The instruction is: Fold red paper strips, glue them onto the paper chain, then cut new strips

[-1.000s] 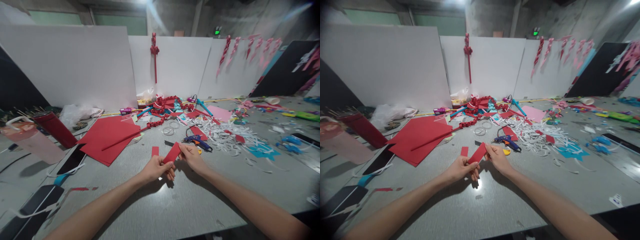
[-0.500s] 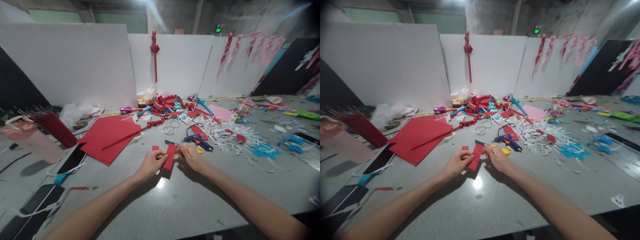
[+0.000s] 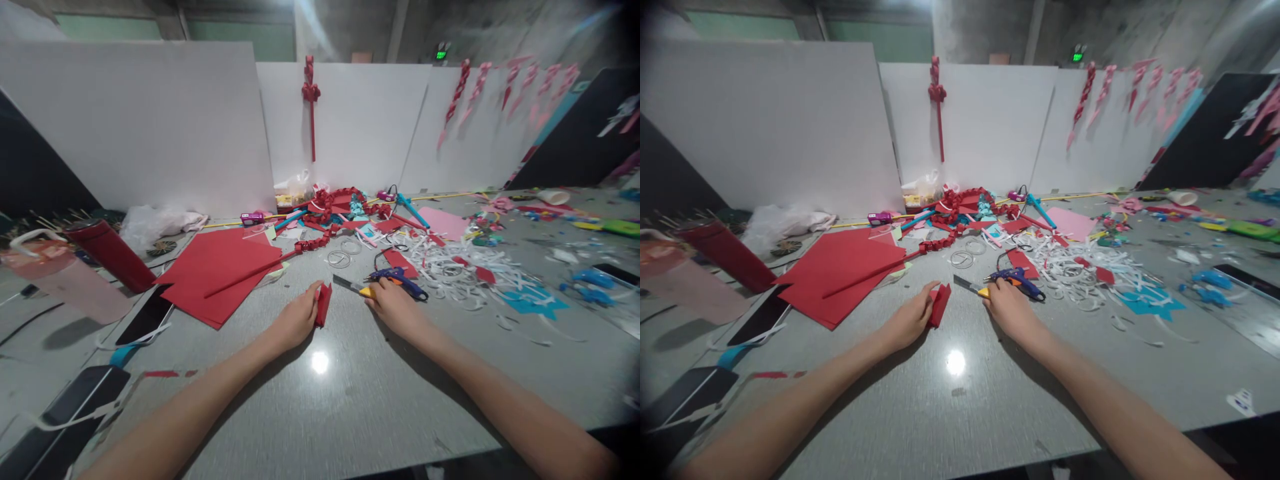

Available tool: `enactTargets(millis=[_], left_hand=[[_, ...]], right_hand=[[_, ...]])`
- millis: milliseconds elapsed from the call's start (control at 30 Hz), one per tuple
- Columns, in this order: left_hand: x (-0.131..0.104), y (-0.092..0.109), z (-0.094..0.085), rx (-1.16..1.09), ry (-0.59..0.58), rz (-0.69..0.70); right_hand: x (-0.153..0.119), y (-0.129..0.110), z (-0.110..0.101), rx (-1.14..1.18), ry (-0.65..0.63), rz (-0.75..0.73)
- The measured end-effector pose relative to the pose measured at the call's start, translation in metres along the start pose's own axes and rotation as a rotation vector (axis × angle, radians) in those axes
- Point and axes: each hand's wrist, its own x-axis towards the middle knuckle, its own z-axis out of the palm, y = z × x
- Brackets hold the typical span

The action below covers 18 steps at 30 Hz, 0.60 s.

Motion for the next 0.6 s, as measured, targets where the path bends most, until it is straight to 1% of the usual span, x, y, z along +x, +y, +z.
enactTargets(millis=[100, 167, 300, 433, 500, 600], left_hand=[[0.002, -0.003, -0.003, 0.095, -0.006, 0.082], [0.004, -0.005, -0.005, 0.128, -0.019, 0.101], [0.006, -0.01, -0.007, 0.068, -0.038, 0.125], [0.008, -0.015, -0.005, 0.0, -0.02, 0.17], [0.008, -0.014, -0.005, -0.009, -0.023, 0.192], [0.007, -0.011, -0.007, 0.014, -0.066, 0.266]], right_hand=[[0.001, 0.004, 0.003, -0.009, -0.019, 0.018], [0.001, 0.005, 0.003, -0.002, -0.008, 0.024], [-0.002, 0.001, -0.002, 0.011, 0.069, 0.036], [-0.004, -0.005, -0.007, 0.042, 0.133, 0.064], [-0.004, -0.006, -0.007, 0.072, 0.162, 0.07], [-0.003, -0.006, -0.006, 0.111, 0.193, 0.078]])
